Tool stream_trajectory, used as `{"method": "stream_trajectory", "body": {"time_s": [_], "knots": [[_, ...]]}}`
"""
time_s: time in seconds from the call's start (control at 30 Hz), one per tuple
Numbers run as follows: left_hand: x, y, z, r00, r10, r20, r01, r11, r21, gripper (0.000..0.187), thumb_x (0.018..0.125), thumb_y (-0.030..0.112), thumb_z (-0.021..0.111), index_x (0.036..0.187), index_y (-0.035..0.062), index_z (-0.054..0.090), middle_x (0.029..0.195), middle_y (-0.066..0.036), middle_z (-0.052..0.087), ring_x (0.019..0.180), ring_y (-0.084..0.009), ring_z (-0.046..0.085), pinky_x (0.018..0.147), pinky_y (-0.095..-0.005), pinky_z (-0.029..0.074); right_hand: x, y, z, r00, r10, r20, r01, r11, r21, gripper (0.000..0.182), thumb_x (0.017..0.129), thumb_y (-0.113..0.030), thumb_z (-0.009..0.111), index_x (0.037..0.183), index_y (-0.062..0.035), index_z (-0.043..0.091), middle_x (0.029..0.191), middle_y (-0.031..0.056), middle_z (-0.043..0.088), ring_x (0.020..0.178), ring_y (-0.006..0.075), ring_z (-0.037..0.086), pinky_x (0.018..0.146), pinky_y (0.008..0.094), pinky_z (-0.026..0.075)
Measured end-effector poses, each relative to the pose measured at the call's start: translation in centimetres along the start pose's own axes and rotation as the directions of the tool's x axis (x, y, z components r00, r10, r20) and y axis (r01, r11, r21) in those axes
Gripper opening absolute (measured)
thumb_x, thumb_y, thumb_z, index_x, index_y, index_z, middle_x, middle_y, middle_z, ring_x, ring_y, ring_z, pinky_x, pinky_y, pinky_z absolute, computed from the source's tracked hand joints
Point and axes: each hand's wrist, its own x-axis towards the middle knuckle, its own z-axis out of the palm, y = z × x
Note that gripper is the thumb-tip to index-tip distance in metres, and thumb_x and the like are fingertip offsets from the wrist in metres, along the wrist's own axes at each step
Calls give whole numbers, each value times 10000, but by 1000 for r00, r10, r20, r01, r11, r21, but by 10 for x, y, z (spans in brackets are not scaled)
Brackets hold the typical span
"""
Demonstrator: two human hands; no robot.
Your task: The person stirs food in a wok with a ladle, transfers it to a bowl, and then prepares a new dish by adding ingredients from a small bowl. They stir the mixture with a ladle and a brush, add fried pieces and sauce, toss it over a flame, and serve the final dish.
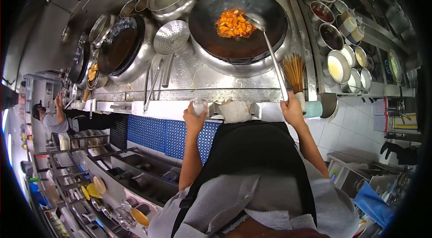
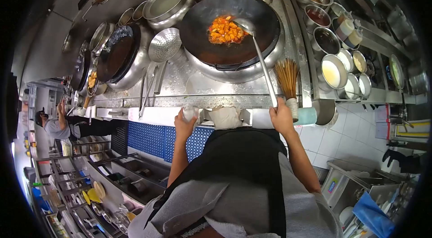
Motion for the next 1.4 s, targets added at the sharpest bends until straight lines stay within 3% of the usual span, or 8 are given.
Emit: {"method": "stream_trajectory", "body": {"time_s": [0.2, 0.33, 0.43, 0.67, 0.8, 1.03, 1.13, 1.4], "knots": [[21, -32, 4, 1000, -11, 25, 20, 928, -372, 508, 915, 192, 747, 1341, -32, 586, 1082, -203, 717, 991, -332, 706, 856, -426, 567, 0, -9, -10, 999, -10, 44, 8, 999, 33, 362, 929, -71, 656, 1271, 15, 576, 749, 129, 660, 656, 214, 618, 638, 371, 489], [4, 12, -34, 881, -189, 434, 427, -75, -901, 552, 940, 229, 672, 1412, -6, 509, 1287, -212, 631, 1059, -283, 686, 879, -377, 585, -13, -22, -25, 999, -26, -34, 27, 999, 40, 476, 928, -85, 670, 1375, 24, 549, 721, 155, 638, 639, 247, 621, 654, 375, 495], [14, 50, -26, 890, 102, 445, 456, -175, -873, 598, 935, 252, 667, 1436, -4, 463, 1325, -249, 593, 1077, -305, 667, 874, -384, 587, -17, -18, -28, 1000, -29, -12, 30, 994, 104, 566, 943, -76, 662, 1476, 4, 488, 717, 97, 618, 621, 169, 589, 616, 349, 482], [58, 162, 36, 850, 0, 527, 527, 29, -849, 431, 1008, 324, 543, 1307, 14, 533, 1186, -168, 667, 980, -276, 670, 820, -420, 575, 11, -67, -57, 970, 80, 227, -188, 844, 503, 572, 963, -18, 625, 1515, -48, 476, 740, -14, 583, 487, 65, 450, 443, 249, 377], [86, 197, 41, 820, -77, 567, 571, 30, -821, 323, 1006, 331, 518, 1215, 88, 556, 1115, -137, 653, 1021, -321, 658, 831, -478, 570, -5, -66, -113, 977, 1, 211, -45, 979, 201, 557, 927, 0, 657, 1468, -48, 534, 752, 35, 622, 565, 87, 514, 523, 281, 443], [116, 227, 80, 806, -191, 560, 585, 113, -803, 188, 939, 126, 578, 1114, 84, 526, 1035, -133, 601, 910, -297, 618, 739, -492, 577, 20, -122, -134, 959, -161, 232, 234, 914, -332, 514, 869, -58, 681, 1371, 3, 587, 953, 307, 682, 902, 478, 647, 811, 482, 513], [56, 237, 46, 866, -109, 489, 498, 83, -863, 215, 956, 135, 558, 1144, 41, 510, 1082, -140, 602, 930, -277, 620, 733, -455, 584, 41, -124, -123, 962, -208, 178, 255, 918, -304, 530, 865, -48, 678, 1382, 5, 579, 986, 315, 677, 947, 477, 652, 838, 506, 505], [33, 245, 8, 830, -122, 544, 543, -41, -839, 182, 945, 161, 621, 1073, 52, 551, 978, -104, 634, 849, -228, 640, 692, -405, 588, 2, -146, -226, 914, 51, 402, -36, 998, -45, 564, 916, -4, 650, 1467, -67, 550, 807, 38, 622, 544, 70, 504, 508, 250, 420]]}}
